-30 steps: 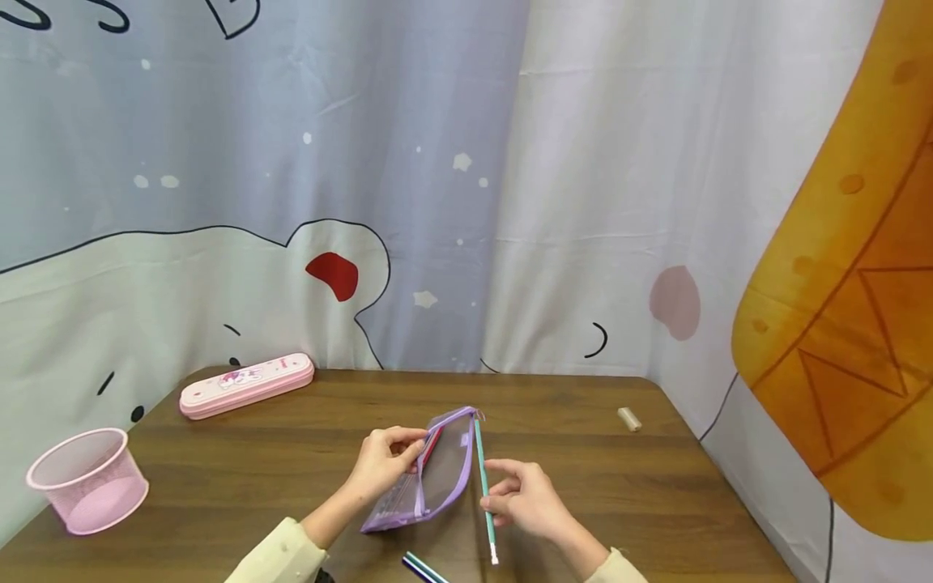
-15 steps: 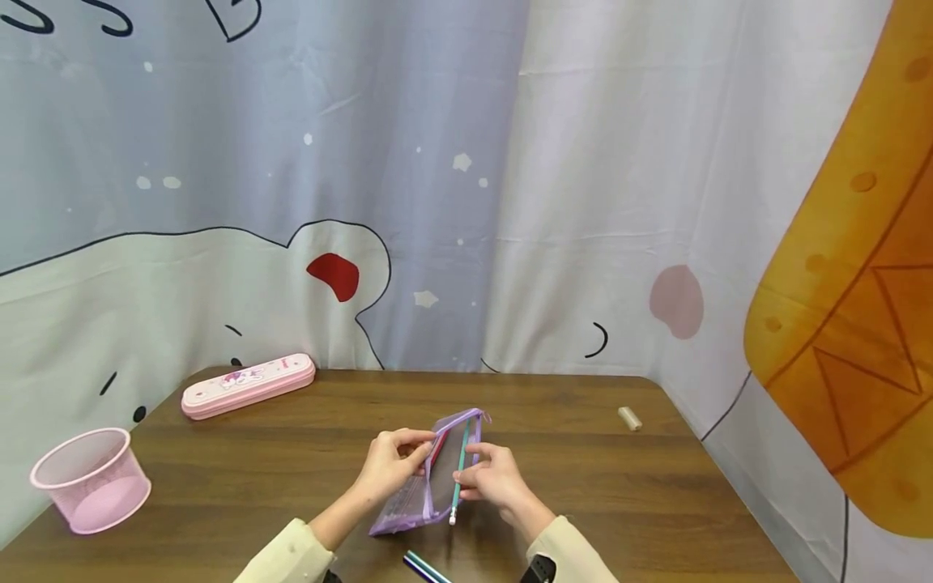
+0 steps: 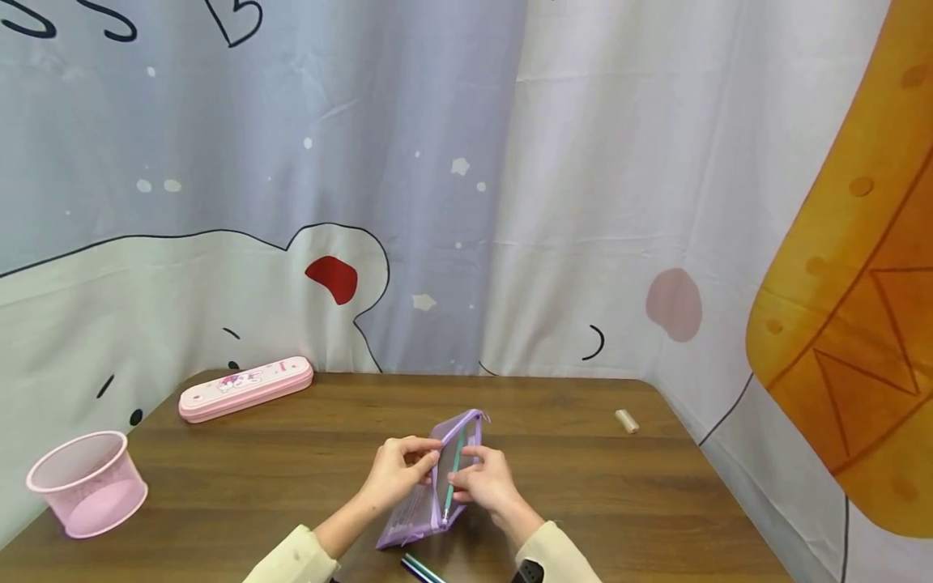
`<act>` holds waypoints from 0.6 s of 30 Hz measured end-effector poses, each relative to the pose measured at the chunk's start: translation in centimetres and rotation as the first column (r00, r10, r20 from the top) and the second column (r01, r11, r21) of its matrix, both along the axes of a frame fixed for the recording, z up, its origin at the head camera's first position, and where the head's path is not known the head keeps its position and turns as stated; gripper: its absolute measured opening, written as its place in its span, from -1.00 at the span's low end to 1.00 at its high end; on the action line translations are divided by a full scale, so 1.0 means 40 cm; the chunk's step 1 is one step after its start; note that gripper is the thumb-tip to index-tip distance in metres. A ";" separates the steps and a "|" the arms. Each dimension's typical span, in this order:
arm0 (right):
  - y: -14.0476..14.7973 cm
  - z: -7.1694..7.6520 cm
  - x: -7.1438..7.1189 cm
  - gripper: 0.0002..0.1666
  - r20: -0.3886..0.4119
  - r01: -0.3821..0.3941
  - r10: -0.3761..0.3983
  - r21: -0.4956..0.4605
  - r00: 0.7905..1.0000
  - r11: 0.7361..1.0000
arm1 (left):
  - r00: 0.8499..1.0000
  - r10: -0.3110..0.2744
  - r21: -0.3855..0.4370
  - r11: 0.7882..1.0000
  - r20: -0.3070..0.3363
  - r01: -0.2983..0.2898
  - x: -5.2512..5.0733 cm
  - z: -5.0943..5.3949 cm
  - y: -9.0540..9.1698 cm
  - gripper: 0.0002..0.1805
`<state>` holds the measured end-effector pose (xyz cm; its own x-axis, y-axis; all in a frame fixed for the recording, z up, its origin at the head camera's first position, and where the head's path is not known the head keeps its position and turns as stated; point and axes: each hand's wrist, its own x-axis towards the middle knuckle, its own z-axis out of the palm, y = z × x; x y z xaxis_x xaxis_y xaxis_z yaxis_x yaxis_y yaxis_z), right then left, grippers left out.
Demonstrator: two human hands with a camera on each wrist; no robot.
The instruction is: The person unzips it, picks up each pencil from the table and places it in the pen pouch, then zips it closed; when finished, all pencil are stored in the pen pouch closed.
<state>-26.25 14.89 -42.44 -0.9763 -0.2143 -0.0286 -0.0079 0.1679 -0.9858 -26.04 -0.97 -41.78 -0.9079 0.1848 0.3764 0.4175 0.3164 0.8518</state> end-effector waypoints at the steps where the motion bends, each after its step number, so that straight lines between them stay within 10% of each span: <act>1: -0.003 0.000 0.001 -0.32 -0.008 -0.001 0.001 0.013 1.000 1.000 | 1.000 -0.004 0.003 1.000 0.002 0.004 0.001 0.001 0.000 -0.77; 12: 0.014 0.029 0.040 -0.52 -0.216 0.000 0.039 0.179 0.976 0.984 | 1.000 0.023 0.049 0.999 0.011 -0.024 -0.010 -0.001 -0.026 -0.79; 18: 0.060 0.037 0.107 -0.84 -0.317 -0.145 0.269 0.364 0.910 0.920 | 0.999 0.034 0.072 0.997 0.015 -0.035 -0.010 0.005 -0.033 -0.81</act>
<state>-21.98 17.28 -40.98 -0.8683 -0.4512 0.2060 -0.4149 0.4332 -0.8001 -26.44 -2.27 -41.59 -0.9185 0.1258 0.3750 0.3954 0.2676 0.8787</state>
